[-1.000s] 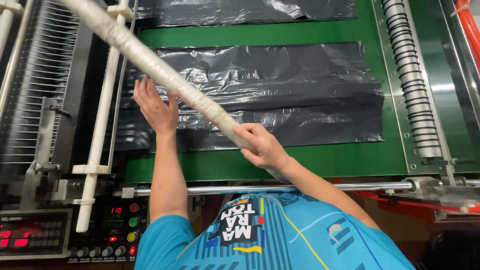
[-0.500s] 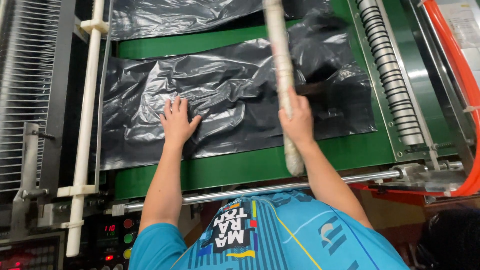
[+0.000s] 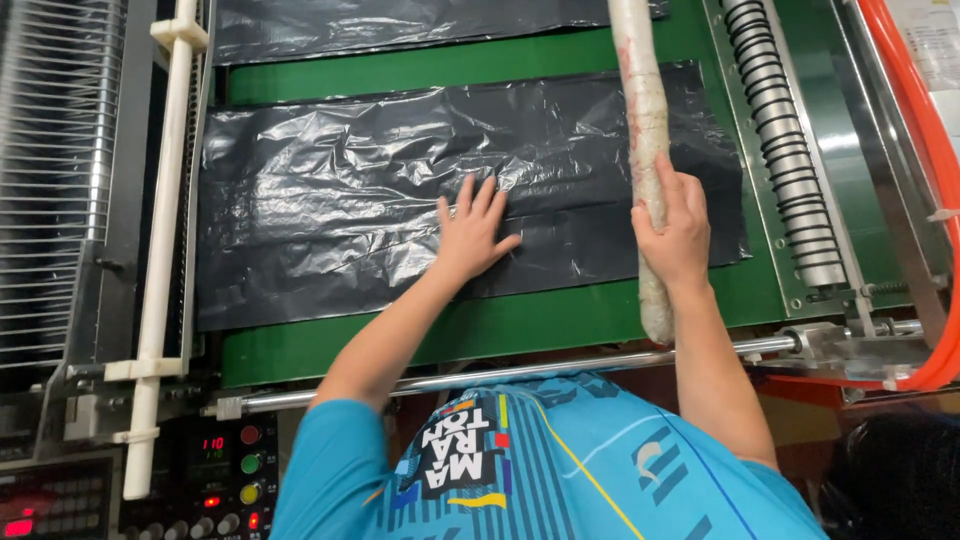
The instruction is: The person uses a long cylindrical tool to roll black plastic-wrapped items on a green conveyor belt. They repeatedly roll each item, then move it aside to process the next one. The items remain on the belt throughout the clip.
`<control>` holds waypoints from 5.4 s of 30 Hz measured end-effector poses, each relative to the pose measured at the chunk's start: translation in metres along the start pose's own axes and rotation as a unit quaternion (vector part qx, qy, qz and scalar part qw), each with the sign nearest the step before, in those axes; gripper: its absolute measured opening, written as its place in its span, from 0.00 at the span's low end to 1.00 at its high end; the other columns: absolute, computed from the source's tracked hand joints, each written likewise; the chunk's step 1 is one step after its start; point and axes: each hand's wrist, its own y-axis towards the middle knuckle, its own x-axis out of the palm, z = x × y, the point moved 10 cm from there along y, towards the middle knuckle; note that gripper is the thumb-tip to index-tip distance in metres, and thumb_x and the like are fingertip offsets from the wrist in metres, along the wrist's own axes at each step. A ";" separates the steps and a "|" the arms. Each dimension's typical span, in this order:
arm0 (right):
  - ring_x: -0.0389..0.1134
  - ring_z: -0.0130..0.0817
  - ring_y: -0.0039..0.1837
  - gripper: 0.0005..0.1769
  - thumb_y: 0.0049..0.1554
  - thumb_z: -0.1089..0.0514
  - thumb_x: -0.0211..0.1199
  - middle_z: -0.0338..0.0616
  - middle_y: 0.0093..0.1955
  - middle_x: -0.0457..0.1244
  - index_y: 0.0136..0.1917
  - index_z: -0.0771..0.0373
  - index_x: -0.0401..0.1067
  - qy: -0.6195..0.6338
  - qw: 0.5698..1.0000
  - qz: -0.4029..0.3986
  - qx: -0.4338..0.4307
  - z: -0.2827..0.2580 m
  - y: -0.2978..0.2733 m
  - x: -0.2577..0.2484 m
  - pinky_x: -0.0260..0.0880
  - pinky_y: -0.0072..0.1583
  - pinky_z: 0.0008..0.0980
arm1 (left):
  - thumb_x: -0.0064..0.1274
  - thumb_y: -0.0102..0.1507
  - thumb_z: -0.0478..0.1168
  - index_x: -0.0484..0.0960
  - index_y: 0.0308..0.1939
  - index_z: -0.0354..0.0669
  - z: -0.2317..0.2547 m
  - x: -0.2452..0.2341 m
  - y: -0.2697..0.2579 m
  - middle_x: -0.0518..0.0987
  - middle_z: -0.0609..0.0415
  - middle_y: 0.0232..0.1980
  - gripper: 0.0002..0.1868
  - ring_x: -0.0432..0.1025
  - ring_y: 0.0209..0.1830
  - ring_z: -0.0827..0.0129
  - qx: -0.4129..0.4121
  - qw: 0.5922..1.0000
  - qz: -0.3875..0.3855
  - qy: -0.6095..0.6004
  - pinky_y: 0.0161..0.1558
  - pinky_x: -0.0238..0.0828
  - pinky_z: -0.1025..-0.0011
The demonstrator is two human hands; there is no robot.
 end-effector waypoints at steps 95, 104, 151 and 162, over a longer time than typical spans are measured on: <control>0.64 0.58 0.56 0.36 0.55 0.54 0.60 0.53 0.54 0.58 0.77 0.56 0.62 -0.088 0.979 -0.086 0.165 0.069 -0.024 0.126 0.68 0.53 0.52 | 0.47 0.62 0.69 0.59 0.74 0.59 -0.150 -0.002 -0.048 0.52 0.58 0.80 0.41 0.41 0.81 0.54 -0.176 0.975 -0.135 -0.018 0.66 0.56 0.33; 0.65 0.57 0.54 0.37 0.53 0.58 0.64 0.53 0.54 0.59 0.76 0.57 0.63 0.053 0.997 0.011 0.049 -0.042 -0.005 0.095 0.67 0.54 0.50 | 0.62 0.61 0.48 0.73 0.62 0.45 -0.183 -0.104 -0.067 0.71 0.50 0.62 0.28 0.65 0.64 0.53 -0.125 0.959 0.248 -0.053 0.56 0.72 0.53; 0.59 0.42 0.56 0.36 0.54 0.64 0.59 0.55 0.65 0.58 0.75 0.67 0.61 0.216 0.957 -0.178 -0.070 -0.129 -0.047 0.149 0.60 0.56 0.35 | 0.47 0.61 0.48 0.71 0.37 0.51 -0.091 -0.054 -0.028 0.80 0.56 0.38 0.08 0.78 0.36 0.53 0.039 0.962 0.223 -0.155 0.26 0.68 0.51; 0.61 0.42 0.59 0.36 0.55 0.69 0.58 0.55 0.65 0.57 0.77 0.69 0.59 0.248 0.952 -0.171 -0.054 -0.128 -0.050 0.155 0.64 0.55 0.35 | 0.45 0.64 0.46 0.73 0.49 0.56 -0.149 -0.081 -0.038 0.81 0.63 0.40 0.09 0.79 0.36 0.62 -0.039 0.942 0.303 -0.138 0.23 0.67 0.58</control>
